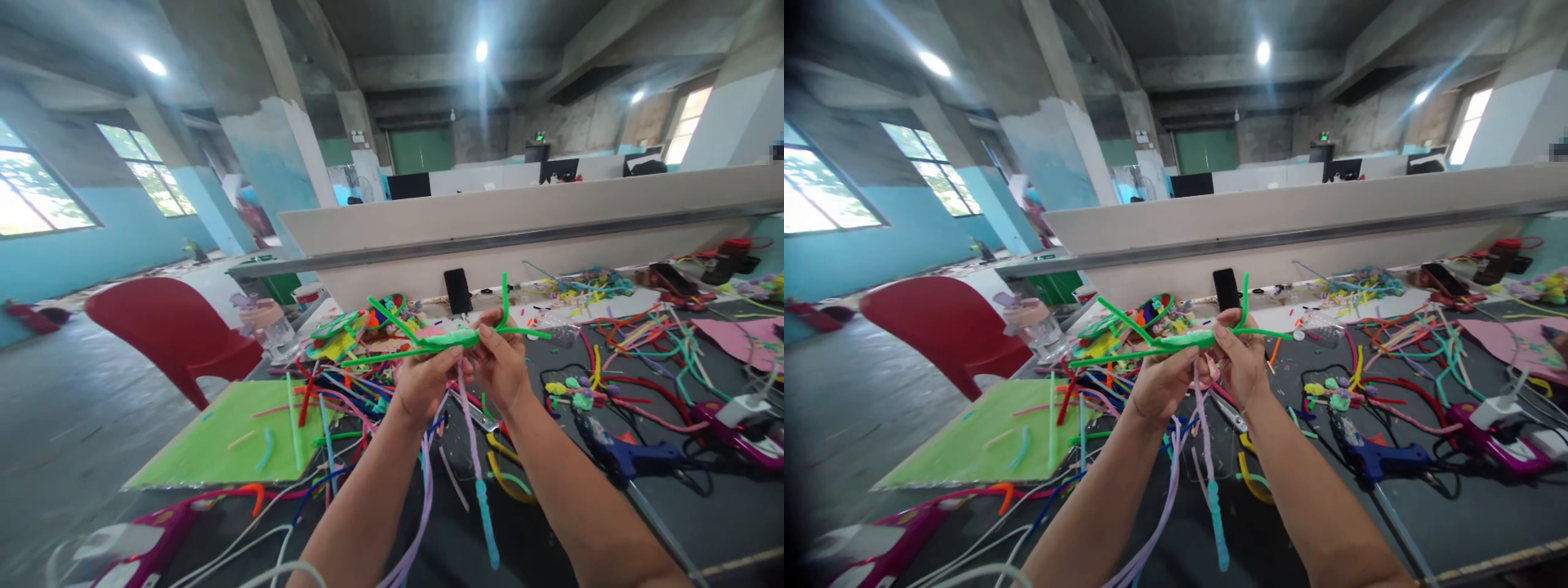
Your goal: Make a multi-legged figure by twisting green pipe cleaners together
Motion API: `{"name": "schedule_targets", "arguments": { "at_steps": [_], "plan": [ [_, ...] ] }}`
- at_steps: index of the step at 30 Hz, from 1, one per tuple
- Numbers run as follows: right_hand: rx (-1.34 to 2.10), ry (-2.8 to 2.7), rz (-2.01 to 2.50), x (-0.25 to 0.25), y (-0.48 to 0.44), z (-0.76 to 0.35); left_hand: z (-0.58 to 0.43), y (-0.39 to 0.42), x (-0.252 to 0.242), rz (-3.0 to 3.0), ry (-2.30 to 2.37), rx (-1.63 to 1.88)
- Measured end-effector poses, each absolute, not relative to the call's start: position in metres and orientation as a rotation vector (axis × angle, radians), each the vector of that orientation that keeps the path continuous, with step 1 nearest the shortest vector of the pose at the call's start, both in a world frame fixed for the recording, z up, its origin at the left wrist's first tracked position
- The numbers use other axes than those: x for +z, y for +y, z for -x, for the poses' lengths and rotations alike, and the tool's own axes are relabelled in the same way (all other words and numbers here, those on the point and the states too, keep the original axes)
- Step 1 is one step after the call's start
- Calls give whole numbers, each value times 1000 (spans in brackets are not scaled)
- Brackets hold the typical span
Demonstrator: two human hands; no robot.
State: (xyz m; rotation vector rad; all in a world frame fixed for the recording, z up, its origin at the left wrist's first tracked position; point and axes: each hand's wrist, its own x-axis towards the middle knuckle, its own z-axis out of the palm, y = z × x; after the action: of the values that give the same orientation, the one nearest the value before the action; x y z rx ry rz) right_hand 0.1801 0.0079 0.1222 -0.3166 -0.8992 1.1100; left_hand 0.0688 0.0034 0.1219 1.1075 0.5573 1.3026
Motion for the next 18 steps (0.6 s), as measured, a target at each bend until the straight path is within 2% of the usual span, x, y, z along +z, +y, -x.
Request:
{"name": "schedule_targets", "arguments": {
  "at_steps": [9, 16, 18],
  "plan": [
    [1095, -1016, 255, 123, 11, -187, -65, 3, 123, -1097, 530, 1264],
    [1375, -991, 315, 110, 21, -173, -67, 11, 125, -1079, 533, 1364],
    [1350, -968, 336, 108, 26, -173, -64, 15, 123, -1100, 557, 1358]
  ]
}}
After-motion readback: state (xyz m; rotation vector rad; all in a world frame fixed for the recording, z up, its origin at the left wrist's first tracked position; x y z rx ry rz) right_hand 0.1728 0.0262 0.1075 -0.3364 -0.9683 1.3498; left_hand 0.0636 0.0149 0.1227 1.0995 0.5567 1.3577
